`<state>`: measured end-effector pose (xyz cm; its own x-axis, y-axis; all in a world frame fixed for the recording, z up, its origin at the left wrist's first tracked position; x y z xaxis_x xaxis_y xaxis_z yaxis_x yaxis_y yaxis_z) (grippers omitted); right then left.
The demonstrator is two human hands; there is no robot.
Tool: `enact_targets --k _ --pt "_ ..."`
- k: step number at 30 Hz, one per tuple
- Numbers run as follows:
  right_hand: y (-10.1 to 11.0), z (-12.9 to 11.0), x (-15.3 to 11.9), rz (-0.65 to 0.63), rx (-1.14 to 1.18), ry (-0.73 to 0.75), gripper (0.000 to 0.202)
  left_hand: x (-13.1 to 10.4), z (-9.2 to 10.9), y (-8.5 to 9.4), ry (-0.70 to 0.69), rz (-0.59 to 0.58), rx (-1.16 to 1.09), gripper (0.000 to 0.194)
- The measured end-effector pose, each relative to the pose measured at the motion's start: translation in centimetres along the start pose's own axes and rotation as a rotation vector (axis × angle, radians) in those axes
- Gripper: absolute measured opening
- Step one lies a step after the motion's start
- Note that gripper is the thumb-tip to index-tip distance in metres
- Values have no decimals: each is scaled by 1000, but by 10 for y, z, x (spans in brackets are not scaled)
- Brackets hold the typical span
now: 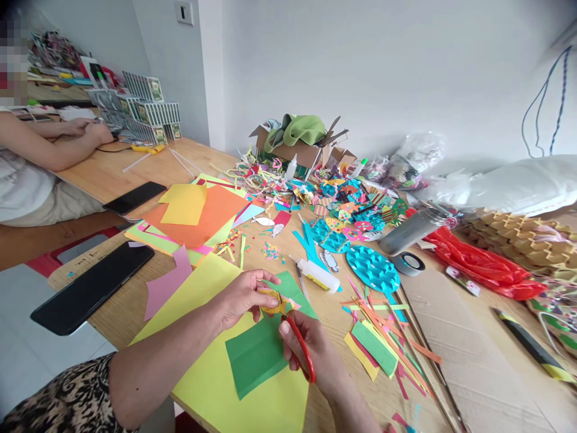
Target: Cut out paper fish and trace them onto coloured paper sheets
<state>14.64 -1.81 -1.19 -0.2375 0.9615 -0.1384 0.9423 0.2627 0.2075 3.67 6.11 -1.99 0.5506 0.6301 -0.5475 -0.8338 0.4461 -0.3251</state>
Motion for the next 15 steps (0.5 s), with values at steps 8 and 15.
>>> enact_targets --k 8,15 --pt "2 3 0 19 4 -3 50 -1 1 0 8 -3 -9 52" --pt "3 5 0 17 -12 -32 52 -2 1 -1 2 -8 -3 51"
Point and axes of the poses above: each hand's wrist, its own x-axis towards the middle knuckle, its own y-axis out of the back of the hand, z = x × y, the point moved 7 cm from there along x, towards the middle knuckle, and after that the axes turned 13 degrees about y, right-handed, at the moved point
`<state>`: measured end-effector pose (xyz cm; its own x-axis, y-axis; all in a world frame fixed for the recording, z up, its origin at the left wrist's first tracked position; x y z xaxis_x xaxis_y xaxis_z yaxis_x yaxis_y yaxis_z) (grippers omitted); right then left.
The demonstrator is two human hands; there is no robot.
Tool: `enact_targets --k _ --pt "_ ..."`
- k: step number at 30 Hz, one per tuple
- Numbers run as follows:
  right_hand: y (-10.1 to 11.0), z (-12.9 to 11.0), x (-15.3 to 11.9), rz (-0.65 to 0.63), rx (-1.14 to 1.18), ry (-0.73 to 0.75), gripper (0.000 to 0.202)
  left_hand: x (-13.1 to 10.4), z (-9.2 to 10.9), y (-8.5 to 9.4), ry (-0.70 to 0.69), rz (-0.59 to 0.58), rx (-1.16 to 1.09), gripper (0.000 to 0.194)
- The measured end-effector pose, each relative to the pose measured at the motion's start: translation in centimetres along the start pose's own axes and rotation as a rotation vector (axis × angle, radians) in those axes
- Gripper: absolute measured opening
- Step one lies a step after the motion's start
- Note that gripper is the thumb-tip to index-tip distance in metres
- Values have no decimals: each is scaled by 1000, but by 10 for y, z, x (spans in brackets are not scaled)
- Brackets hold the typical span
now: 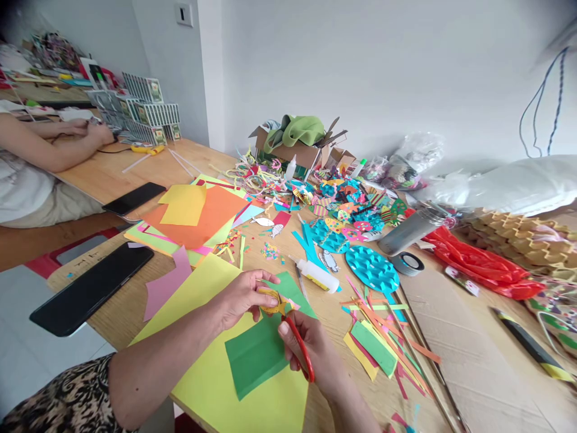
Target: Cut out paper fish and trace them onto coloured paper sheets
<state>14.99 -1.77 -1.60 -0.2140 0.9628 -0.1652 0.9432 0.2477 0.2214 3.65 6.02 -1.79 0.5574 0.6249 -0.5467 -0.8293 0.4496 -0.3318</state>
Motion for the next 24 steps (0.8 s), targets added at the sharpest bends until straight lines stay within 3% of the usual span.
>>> enact_targets --k 24 --pt "0 -3 0 -17 -29 18 50 1 -1 0 9 -35 -57 57"
Point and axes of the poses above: each hand's wrist, its own x-axis towards the middle knuckle, its own y-axis out of the back of the hand, z = x × y, the point moved 7 cm from there along x, towards the middle knuckle, and after that the axes turned 13 degrees about y, right-handed, at the moved point
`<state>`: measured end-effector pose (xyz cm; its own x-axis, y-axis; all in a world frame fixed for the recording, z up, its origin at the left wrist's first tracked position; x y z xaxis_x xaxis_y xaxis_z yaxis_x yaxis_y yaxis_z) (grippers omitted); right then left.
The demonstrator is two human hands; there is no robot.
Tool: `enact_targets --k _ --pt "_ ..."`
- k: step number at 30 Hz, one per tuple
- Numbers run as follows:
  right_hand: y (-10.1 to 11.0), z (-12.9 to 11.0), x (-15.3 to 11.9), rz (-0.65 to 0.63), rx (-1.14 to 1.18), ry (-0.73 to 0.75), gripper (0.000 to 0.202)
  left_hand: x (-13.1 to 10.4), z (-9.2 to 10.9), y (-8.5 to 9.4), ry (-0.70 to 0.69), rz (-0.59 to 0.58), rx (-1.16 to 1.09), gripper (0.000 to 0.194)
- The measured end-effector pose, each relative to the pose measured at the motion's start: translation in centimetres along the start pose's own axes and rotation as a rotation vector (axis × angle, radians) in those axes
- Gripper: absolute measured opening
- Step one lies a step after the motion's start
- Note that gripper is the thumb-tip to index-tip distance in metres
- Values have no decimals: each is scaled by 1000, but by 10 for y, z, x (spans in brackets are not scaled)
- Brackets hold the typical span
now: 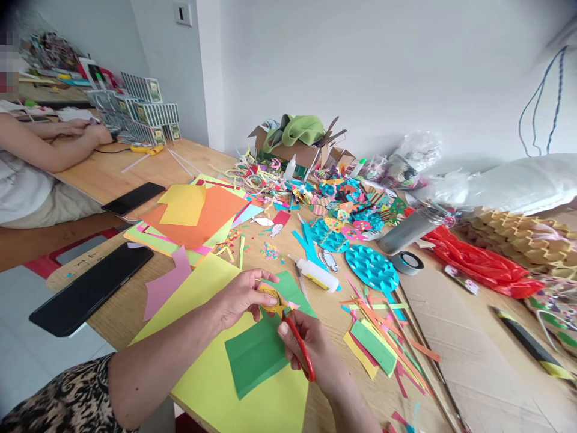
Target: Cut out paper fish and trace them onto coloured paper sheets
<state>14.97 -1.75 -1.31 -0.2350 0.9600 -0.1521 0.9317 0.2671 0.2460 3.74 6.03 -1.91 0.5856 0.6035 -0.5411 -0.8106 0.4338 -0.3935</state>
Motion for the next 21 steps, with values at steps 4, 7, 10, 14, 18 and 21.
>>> enact_targets --k 4,7,10,14,18,21 --pt "0 0 0 -4 -15 -14 49 0 0 0 -5 -2 9 55" --pt "-1 0 0 -16 -20 -23 48 0 0 0 -15 2 38 53" --pt "-2 -3 -1 -30 -23 -17 49 1 0 0 -20 8 53 52" --pt "-3 -7 -1 -42 -38 -16 50 1 -1 0 -14 15 62 50" --pt "-2 -8 0 -38 -51 -13 52 1 0 0 -13 6 68 49" --pt "-1 -7 0 -36 -56 -7 52 0 0 -1 -9 2 62 50"
Point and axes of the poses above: each hand's wrist, its own x-axis towards the middle knuckle, its own y-axis out of the back of the hand, z = x × y, the point moved 7 cm from there along x, towards the middle knuckle, and after that the axes turned 13 degrees about y, right-handed, at the moved point
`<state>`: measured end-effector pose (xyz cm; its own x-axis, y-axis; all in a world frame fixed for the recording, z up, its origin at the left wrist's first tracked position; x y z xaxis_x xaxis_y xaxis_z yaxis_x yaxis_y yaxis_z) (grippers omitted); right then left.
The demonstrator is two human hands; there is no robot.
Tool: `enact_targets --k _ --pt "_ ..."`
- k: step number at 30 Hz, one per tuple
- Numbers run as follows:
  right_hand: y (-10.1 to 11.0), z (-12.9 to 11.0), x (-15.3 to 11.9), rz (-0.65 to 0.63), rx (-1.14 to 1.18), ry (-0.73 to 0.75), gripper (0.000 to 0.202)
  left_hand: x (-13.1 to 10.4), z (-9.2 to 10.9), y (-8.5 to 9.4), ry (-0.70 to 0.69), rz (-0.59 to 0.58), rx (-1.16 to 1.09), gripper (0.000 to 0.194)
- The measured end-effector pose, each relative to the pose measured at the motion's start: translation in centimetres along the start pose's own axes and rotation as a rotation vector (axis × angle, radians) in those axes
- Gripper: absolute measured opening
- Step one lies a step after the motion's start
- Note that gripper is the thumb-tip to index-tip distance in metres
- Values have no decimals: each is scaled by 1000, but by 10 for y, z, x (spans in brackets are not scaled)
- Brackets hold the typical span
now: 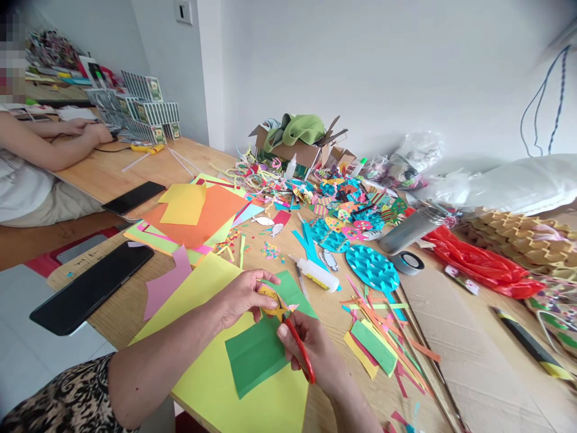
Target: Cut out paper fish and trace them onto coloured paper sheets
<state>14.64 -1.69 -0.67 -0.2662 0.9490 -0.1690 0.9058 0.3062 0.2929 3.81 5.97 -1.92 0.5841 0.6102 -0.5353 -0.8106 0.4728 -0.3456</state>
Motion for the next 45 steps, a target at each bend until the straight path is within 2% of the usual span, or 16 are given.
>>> enact_targets --k 11,27,45 --pt "3 12 -2 63 40 -2 53 -1 2 0 0 -16 -76 54" --pt "-1 -4 0 -7 9 -20 53 0 2 -1 -14 3 -26 53" --pt "3 11 2 57 68 25 52 -1 2 -1 9 -14 -52 53"
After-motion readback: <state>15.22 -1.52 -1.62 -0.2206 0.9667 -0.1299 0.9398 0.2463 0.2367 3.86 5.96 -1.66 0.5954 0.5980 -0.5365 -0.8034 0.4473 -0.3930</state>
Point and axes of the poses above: each hand's wrist, its own x-axis towards the middle knuckle, its own y-axis out of the back of the hand, z = x × y, the point moved 7 cm from there along x, towards the middle knuckle, and after that the axes turned 13 degrees about y, right-handed, at the moved point
